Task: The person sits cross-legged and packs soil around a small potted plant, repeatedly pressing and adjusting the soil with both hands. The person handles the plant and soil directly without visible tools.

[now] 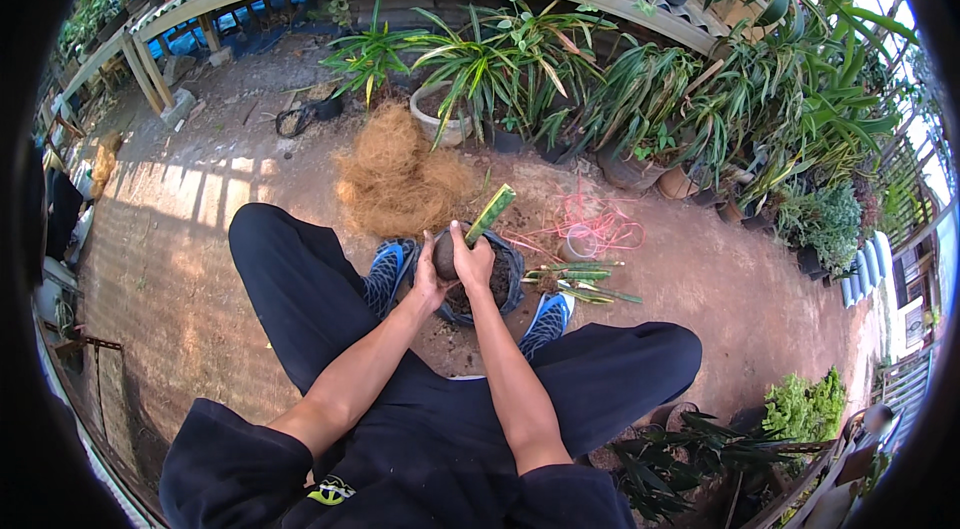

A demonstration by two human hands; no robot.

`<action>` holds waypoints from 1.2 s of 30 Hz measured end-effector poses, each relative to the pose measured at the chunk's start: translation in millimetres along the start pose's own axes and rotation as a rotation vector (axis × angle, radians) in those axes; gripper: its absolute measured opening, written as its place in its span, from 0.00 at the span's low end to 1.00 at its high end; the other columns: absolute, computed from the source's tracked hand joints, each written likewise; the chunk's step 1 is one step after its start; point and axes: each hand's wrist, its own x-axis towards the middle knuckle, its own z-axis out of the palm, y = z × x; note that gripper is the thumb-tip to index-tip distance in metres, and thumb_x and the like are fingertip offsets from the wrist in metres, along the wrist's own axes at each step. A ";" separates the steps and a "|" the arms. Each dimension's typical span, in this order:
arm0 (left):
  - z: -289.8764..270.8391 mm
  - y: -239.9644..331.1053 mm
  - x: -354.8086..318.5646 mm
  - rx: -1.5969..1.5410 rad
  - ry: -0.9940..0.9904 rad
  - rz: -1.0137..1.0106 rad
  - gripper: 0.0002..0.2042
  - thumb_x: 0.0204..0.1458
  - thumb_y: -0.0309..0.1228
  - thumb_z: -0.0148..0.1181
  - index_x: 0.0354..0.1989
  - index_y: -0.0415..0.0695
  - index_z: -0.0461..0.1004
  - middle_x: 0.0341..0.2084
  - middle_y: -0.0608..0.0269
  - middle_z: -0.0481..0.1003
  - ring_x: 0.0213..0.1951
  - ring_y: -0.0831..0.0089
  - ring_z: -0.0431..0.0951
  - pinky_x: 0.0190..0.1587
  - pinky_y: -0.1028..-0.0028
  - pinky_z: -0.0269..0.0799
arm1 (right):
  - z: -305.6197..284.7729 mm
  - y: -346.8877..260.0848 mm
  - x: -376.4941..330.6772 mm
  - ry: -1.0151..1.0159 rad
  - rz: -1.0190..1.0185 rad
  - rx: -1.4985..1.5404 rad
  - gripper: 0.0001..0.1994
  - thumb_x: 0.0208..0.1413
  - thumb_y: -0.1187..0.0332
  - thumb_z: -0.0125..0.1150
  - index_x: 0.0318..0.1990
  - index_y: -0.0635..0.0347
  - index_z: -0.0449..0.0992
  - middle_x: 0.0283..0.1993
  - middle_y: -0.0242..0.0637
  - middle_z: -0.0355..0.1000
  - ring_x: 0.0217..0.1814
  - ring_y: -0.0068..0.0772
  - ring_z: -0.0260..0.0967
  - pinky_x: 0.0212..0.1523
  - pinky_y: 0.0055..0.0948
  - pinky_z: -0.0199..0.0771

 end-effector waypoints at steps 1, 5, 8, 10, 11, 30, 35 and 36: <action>-1.1 -3.0 1.1 0.050 0.014 0.040 0.30 0.60 0.63 0.40 0.61 0.55 0.65 0.53 0.62 0.72 0.56 0.65 0.73 0.53 0.55 0.73 | 0.8 -0.6 0.2 -0.007 0.017 -0.009 0.26 0.56 0.46 0.61 0.47 0.63 0.79 0.48 0.51 0.76 0.52 0.41 0.74 0.54 0.35 0.68; -10.9 -16.9 16.4 0.209 0.017 0.189 0.32 0.58 0.62 0.43 0.62 0.53 0.64 0.51 0.61 0.72 0.53 0.66 0.75 0.46 0.61 0.78 | -3.0 -5.0 2.0 -0.042 0.084 0.069 0.30 0.61 0.44 0.54 0.47 0.70 0.74 0.45 0.47 0.75 0.47 0.38 0.72 0.49 0.35 0.68; -22.3 -23.7 33.7 0.289 -0.007 0.276 0.31 0.60 0.60 0.43 0.62 0.51 0.64 0.50 0.61 0.73 0.50 0.68 0.77 0.41 0.65 0.80 | -4.2 -7.8 1.8 -0.063 0.097 0.067 0.31 0.62 0.43 0.51 0.51 0.69 0.73 0.48 0.49 0.74 0.51 0.42 0.71 0.52 0.37 0.66; -29.7 -25.1 41.0 0.309 -0.039 0.320 0.31 0.61 0.59 0.42 0.62 0.49 0.63 0.51 0.62 0.72 0.49 0.68 0.77 0.41 0.64 0.81 | -3.1 -8.1 1.0 -0.070 0.101 0.072 0.31 0.62 0.43 0.51 0.52 0.69 0.73 0.49 0.50 0.74 0.53 0.44 0.71 0.54 0.38 0.66; -32.4 -25.0 42.7 0.298 -0.023 0.262 0.31 0.61 0.59 0.41 0.62 0.48 0.63 0.51 0.62 0.72 0.48 0.68 0.78 0.41 0.64 0.81 | -2.2 -7.7 0.7 -0.073 0.103 0.077 0.32 0.62 0.43 0.51 0.52 0.69 0.73 0.50 0.51 0.74 0.54 0.44 0.71 0.54 0.38 0.65; -16.0 -9.0 16.8 0.193 -0.110 0.175 0.35 0.60 0.60 0.43 0.67 0.48 0.57 0.58 0.58 0.67 0.56 0.64 0.73 0.47 0.58 0.79 | -4.0 -8.6 0.5 -0.039 0.128 0.133 0.33 0.61 0.42 0.51 0.50 0.71 0.73 0.48 0.52 0.74 0.51 0.44 0.72 0.51 0.38 0.68; -19.6 -15.2 22.0 0.203 -0.089 0.183 0.34 0.60 0.60 0.45 0.67 0.47 0.57 0.58 0.59 0.67 0.55 0.64 0.74 0.47 0.58 0.79 | -4.6 -7.3 3.1 -0.043 0.127 0.124 0.34 0.61 0.42 0.50 0.51 0.72 0.72 0.49 0.52 0.74 0.52 0.45 0.72 0.52 0.39 0.67; -20.9 -15.7 23.2 0.162 -0.116 0.213 0.34 0.60 0.59 0.45 0.67 0.47 0.57 0.58 0.59 0.67 0.55 0.64 0.74 0.47 0.58 0.79 | -4.3 -6.6 3.0 -0.033 0.127 0.105 0.34 0.61 0.41 0.50 0.51 0.72 0.72 0.49 0.52 0.74 0.52 0.45 0.72 0.52 0.39 0.67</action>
